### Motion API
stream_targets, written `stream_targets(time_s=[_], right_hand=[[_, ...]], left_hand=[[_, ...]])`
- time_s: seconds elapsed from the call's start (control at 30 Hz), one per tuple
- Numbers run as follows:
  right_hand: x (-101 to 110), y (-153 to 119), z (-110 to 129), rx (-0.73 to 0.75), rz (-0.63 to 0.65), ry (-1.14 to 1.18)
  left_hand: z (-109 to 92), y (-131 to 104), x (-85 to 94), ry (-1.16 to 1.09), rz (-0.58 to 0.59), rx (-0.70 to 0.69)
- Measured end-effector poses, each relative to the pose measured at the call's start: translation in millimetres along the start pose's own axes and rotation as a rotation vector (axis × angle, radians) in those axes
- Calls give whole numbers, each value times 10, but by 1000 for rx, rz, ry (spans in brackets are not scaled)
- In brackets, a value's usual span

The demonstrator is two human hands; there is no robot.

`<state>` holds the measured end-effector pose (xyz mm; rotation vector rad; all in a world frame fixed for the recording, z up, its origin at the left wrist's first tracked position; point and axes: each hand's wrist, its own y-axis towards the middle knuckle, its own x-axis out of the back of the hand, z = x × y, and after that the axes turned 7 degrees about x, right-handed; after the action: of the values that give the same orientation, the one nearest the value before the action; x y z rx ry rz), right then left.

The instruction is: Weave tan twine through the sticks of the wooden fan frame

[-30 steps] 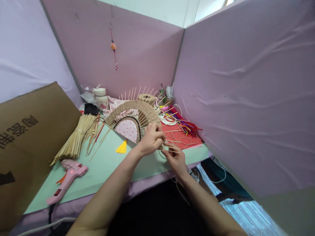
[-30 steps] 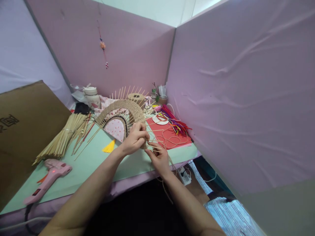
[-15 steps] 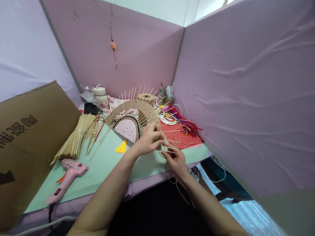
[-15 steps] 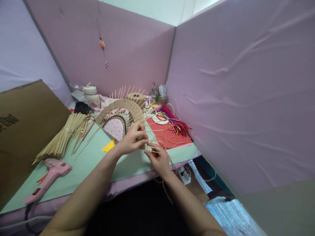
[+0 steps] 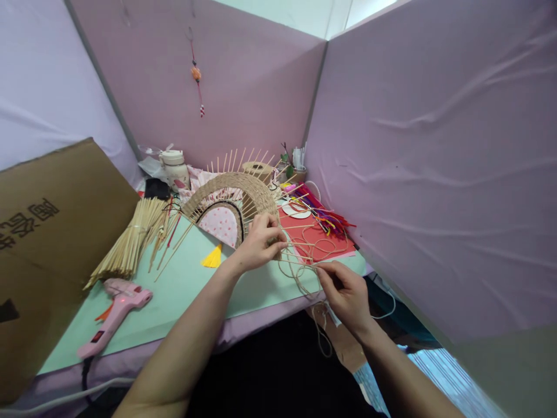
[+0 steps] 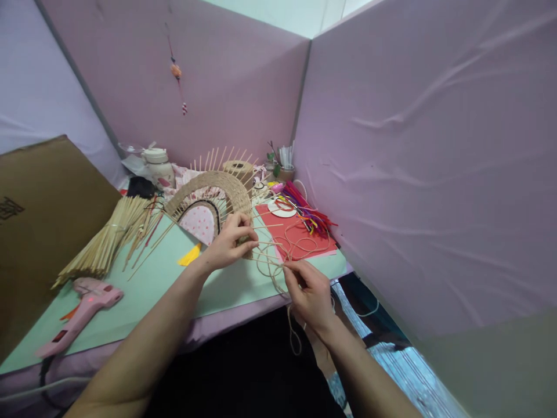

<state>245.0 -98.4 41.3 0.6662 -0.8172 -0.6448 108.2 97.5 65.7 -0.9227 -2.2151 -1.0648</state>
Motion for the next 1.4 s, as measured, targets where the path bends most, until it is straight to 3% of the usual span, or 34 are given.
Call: stream_targets(time_s=[0.13,0.23,0.4,0.53,0.7,0.83,0.97,1.13,1.23,1.37,1.4], right_hand=[[25,-9,24,27,-13,-24],[-31,-71,86,117,87,-22],[-465,-171,78,161,350,-26],[-779,-111,-34,77,431,11],[-674,46,-70,7,472,98],[-597,108,-25,-203,346,358],[-804,67,71,-483,168,749],[-1008,1,205,-575,-52,790],[-990,28,244,-534,-133,672],[-943,71,264,-500,-167,597],[-936,74,265,-496,-160,590]], left_hand=[[-12,-2,8,-14,2,11],[-23,1,14,-23,-7,18],[-47,-6,56,-65,-48,23],[-67,-36,116,-105,-64,5],[-83,-70,151,-126,-81,-3],[-94,-80,128,-96,-72,-5],[-85,-76,93,-68,-80,-2],[-90,-80,65,-86,-115,18],[-132,-208,-29,-202,-277,97],[-188,-603,-328,-576,-801,397],[-193,-702,-408,-722,-844,498]])
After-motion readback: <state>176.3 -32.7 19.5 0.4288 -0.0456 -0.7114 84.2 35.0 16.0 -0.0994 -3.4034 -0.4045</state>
